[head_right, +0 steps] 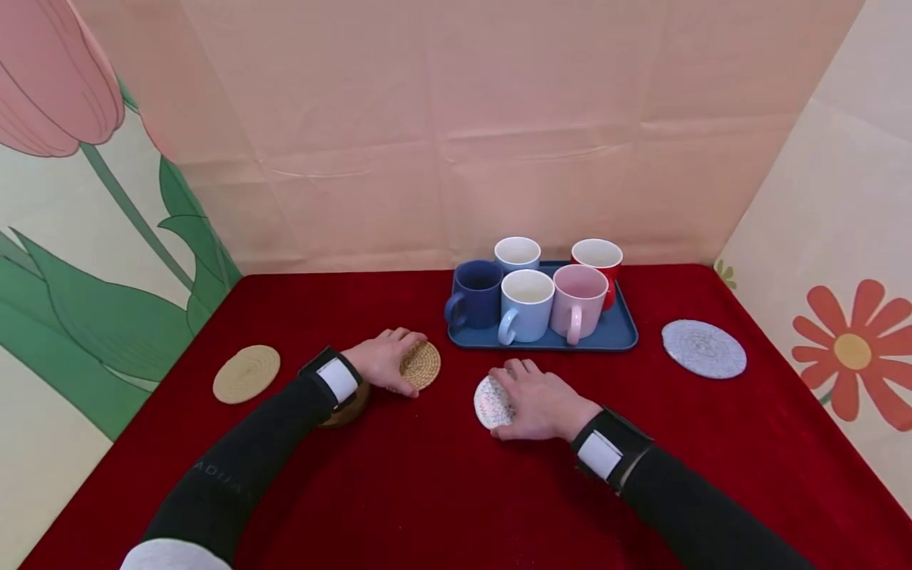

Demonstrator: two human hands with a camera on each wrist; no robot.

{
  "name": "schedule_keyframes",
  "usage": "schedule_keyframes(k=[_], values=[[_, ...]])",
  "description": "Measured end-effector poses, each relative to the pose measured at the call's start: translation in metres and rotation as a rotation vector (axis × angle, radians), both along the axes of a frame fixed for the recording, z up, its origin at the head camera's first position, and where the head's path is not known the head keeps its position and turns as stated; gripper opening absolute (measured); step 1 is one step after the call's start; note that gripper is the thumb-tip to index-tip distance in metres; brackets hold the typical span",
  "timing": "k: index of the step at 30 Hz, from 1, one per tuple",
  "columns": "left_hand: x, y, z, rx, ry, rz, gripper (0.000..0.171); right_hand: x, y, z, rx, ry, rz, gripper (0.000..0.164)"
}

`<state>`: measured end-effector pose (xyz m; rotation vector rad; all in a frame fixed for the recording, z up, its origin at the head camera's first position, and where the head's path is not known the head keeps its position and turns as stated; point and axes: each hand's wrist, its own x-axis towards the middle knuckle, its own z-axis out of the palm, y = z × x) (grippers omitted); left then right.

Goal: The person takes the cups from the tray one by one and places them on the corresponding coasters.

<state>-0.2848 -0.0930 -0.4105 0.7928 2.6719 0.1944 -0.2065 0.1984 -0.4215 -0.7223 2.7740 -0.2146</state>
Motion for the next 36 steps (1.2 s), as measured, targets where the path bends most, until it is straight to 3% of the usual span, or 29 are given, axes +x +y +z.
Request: schedule_keyframes(k=[6, 20, 36], values=[[0.002, 0.0, 0.004, 0.004, 0.008, -0.008, 0.093, 0.0, -0.001, 0.0, 0.007, -0.005, -0.003, 0.1], [0.004, 0.007, 0.0, 0.003, 0.01, -0.006, 0.095, 0.001, 0.0, 0.0, 0.008, -0.013, -0.01, 0.101], [0.017, 0.013, -0.007, 0.011, 0.01, -0.037, 0.097, 0.001, -0.001, 0.001, 0.011, -0.018, -0.014, 0.102]])
